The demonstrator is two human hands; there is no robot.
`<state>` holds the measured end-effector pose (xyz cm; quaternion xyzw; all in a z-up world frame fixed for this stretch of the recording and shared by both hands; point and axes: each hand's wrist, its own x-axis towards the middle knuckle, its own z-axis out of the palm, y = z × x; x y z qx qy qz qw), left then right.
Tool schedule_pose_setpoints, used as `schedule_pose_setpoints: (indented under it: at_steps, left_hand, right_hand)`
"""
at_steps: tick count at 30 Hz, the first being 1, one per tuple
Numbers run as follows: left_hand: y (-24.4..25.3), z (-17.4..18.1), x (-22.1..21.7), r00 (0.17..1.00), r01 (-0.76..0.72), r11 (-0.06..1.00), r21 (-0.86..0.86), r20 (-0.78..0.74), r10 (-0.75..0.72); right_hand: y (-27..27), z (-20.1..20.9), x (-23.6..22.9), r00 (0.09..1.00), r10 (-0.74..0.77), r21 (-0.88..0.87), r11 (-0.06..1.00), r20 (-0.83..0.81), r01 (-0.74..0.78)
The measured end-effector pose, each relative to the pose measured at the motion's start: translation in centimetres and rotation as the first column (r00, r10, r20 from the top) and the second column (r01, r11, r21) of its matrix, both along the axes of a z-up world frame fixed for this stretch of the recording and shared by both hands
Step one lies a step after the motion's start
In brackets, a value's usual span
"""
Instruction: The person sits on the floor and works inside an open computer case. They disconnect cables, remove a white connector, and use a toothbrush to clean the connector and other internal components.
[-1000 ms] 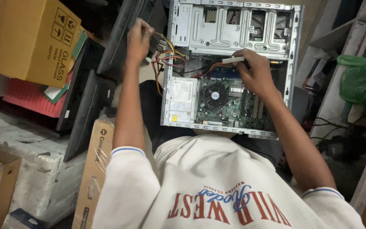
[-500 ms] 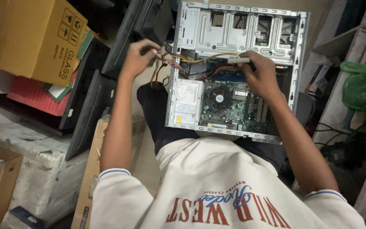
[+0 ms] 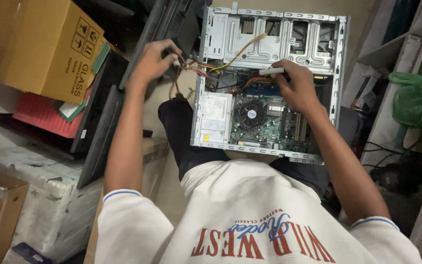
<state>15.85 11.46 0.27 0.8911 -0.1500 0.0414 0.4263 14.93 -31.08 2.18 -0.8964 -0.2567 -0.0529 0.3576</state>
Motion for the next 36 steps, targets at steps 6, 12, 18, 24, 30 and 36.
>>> schedule_pose_setpoints:
  at_steps: [6,12,18,24,30,36]
  left_hand:
    - [-0.5,4.2,-0.4,0.948,-0.058,0.996,0.065,0.317,0.034]
    - [-2.3,9.5,-2.6,0.849,-0.249,0.9,0.357,0.529,0.025]
    - [-7.2,15.0,-8.8,0.896,-0.15,0.881,0.449,0.438,-0.07]
    - [-22.0,11.2,-17.5,0.9,0.158,0.979,0.131,0.388,-0.197]
    - [-38.7,1.3,-21.0,0.94,0.261,0.924,0.28,0.145,-0.31]
    - [-44.5,-6.0,-16.6,0.922,0.343,0.917,0.202,0.116,-0.37]
  right_hand:
    - [-0.1,-0.1,-0.1,0.999,0.033,0.06,0.998,0.039,-0.035]
    - [-0.2,-0.3,-0.2,0.997,0.062,0.065,0.996,0.046,-0.065]
    - [-0.1,0.3,1.2,0.973,-0.036,0.012,0.999,-0.229,0.039]
    - [2.0,3.2,3.6,0.967,0.227,0.086,0.972,-0.113,-0.218]
    - [6.8,6.7,3.5,0.847,0.528,-0.105,0.847,0.058,-0.521]
    - [10.0,8.4,3.0,0.851,0.523,-0.245,0.832,0.049,-0.497]
